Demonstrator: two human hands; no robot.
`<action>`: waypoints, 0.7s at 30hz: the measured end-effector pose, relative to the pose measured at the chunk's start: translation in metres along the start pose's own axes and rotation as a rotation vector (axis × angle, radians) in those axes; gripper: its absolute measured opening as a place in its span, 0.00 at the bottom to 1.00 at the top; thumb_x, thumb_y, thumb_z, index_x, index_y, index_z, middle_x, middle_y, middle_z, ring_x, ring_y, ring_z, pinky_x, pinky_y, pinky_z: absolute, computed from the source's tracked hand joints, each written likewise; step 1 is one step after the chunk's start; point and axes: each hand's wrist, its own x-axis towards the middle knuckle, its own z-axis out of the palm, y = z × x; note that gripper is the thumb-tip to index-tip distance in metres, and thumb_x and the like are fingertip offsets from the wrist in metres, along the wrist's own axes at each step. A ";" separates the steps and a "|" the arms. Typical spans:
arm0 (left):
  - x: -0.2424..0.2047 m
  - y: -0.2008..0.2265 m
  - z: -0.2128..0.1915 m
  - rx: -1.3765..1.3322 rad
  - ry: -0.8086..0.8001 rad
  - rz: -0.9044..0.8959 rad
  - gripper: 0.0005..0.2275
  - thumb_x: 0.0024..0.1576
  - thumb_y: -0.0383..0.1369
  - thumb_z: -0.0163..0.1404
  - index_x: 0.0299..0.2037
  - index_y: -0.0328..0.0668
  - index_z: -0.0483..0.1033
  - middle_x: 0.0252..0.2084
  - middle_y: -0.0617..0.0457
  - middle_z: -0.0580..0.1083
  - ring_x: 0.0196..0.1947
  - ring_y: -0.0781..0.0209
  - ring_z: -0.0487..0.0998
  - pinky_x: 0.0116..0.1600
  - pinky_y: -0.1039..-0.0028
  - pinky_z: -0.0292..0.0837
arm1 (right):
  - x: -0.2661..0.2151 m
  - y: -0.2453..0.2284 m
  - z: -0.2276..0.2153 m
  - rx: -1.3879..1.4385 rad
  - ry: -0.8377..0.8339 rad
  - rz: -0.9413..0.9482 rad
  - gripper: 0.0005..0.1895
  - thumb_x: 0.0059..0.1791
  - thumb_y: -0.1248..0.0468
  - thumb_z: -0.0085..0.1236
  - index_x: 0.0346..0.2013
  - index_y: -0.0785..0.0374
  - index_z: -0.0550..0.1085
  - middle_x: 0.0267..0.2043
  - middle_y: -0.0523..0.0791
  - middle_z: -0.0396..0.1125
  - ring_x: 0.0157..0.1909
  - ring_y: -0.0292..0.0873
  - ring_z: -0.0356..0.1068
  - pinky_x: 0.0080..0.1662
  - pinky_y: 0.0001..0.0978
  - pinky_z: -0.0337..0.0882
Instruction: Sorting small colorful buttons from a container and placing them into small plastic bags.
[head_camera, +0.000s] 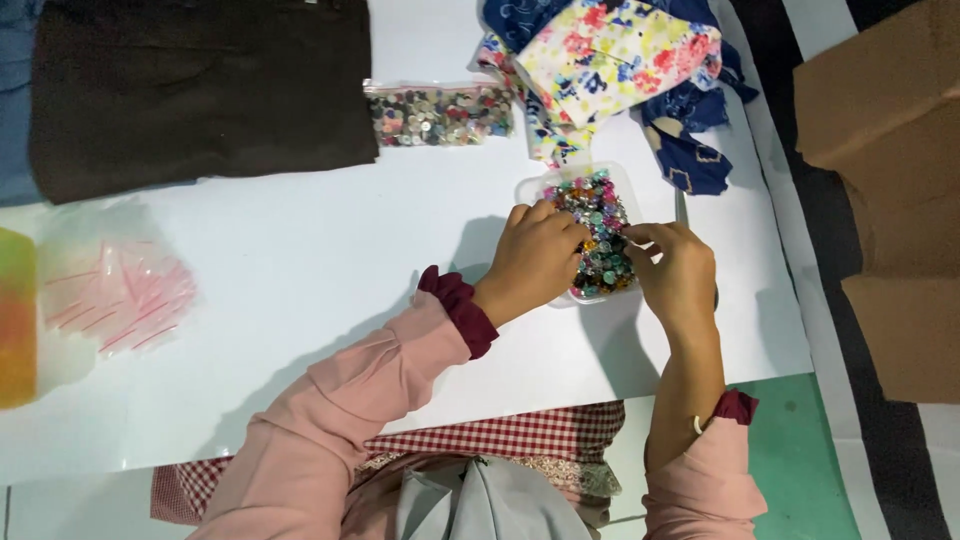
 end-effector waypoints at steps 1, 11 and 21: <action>0.004 0.001 0.004 -0.001 -0.007 0.005 0.09 0.56 0.30 0.54 0.46 0.44 0.80 0.38 0.52 0.76 0.49 0.55 0.71 0.55 0.61 0.59 | -0.001 -0.004 -0.001 0.001 0.002 0.009 0.14 0.46 0.73 0.67 0.44 0.56 0.83 0.35 0.47 0.74 0.36 0.47 0.76 0.39 0.38 0.76; 0.024 0.003 0.025 0.115 0.038 0.008 0.16 0.50 0.27 0.61 0.49 0.36 0.79 0.40 0.43 0.74 0.46 0.49 0.69 0.52 0.58 0.57 | 0.004 -0.021 0.001 -0.021 0.039 -0.076 0.17 0.45 0.75 0.69 0.48 0.63 0.82 0.39 0.51 0.74 0.39 0.48 0.73 0.40 0.37 0.75; 0.025 -0.008 0.027 0.069 0.104 0.007 0.10 0.52 0.25 0.59 0.44 0.39 0.81 0.36 0.49 0.72 0.41 0.54 0.69 0.52 0.60 0.55 | 0.011 -0.019 0.017 -0.071 0.003 -0.117 0.18 0.46 0.67 0.71 0.50 0.58 0.82 0.37 0.49 0.70 0.41 0.49 0.71 0.39 0.38 0.73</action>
